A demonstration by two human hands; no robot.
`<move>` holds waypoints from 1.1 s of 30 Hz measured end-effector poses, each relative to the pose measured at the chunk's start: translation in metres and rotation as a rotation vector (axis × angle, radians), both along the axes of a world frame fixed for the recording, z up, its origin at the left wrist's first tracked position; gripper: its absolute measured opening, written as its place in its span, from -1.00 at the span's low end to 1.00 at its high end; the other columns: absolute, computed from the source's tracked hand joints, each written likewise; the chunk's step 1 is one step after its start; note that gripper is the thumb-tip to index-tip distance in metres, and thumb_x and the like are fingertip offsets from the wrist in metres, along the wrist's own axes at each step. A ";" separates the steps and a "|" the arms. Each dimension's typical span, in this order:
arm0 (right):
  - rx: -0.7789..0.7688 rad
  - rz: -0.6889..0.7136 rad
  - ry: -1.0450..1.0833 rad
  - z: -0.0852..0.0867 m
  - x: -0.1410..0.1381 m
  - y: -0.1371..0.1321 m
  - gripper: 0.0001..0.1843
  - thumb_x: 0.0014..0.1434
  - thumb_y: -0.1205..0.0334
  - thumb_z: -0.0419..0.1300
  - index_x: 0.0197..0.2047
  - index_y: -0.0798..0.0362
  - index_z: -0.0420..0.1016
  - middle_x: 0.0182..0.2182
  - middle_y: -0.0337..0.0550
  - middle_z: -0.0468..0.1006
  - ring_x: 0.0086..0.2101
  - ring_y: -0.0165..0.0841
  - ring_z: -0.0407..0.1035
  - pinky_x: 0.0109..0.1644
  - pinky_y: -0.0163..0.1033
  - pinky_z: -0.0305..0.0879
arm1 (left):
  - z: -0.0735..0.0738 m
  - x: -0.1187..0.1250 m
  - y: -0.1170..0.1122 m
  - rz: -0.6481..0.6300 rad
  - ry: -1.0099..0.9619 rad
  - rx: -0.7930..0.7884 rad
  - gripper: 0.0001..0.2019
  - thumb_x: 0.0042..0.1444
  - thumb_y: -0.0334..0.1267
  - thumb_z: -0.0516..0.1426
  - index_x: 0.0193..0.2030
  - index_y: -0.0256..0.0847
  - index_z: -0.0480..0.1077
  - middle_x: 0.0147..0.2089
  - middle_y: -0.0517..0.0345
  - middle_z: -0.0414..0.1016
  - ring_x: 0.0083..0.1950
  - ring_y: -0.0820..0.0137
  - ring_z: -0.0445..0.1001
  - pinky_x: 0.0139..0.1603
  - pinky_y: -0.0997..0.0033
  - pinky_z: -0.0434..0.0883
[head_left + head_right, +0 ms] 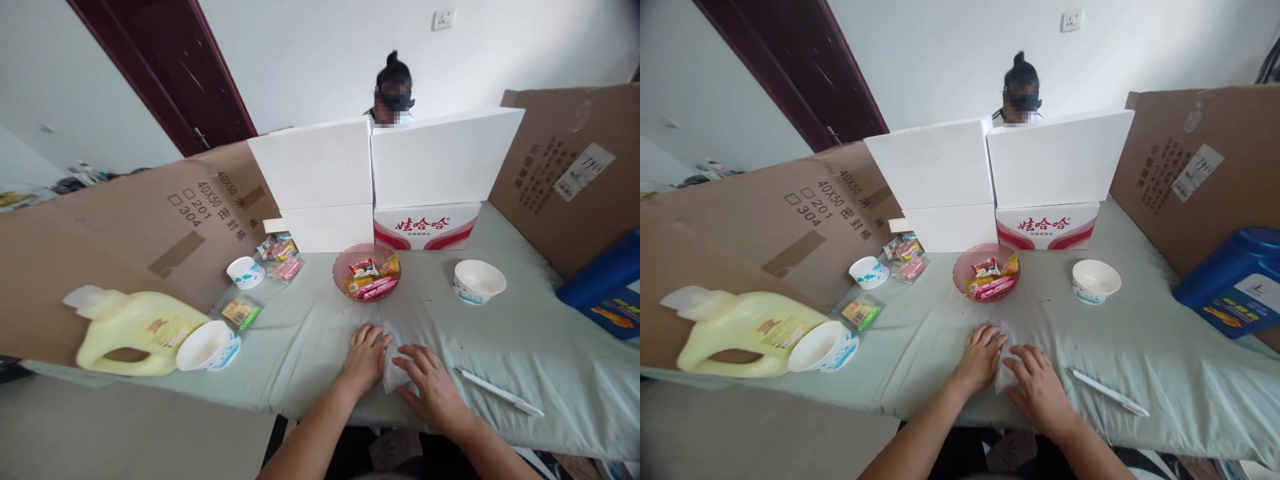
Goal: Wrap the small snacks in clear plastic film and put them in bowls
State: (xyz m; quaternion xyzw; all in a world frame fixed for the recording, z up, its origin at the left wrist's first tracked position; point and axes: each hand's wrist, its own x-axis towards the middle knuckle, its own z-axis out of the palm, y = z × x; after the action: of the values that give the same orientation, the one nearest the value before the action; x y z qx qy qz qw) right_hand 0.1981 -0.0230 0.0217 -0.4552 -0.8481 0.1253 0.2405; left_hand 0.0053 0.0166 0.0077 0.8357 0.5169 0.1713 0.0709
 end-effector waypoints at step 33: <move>-0.126 0.075 -0.456 0.009 -0.053 0.091 -0.76 0.36 0.25 -0.06 -0.09 0.04 0.41 -0.19 0.00 0.55 -0.22 -0.30 0.49 -0.24 -0.31 0.29 | -0.024 -0.011 0.001 0.126 -0.403 0.042 -0.36 -0.07 -0.57 0.06 0.22 -0.28 0.11 0.08 -0.13 0.31 0.15 0.15 0.31 0.20 -0.01 0.33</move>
State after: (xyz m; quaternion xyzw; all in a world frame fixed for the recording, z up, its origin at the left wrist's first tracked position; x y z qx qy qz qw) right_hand 0.1448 0.0676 0.0308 -0.4542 -0.8872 0.0804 0.0090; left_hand -0.0056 0.0171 -0.0161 0.7518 0.5399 0.3500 0.1445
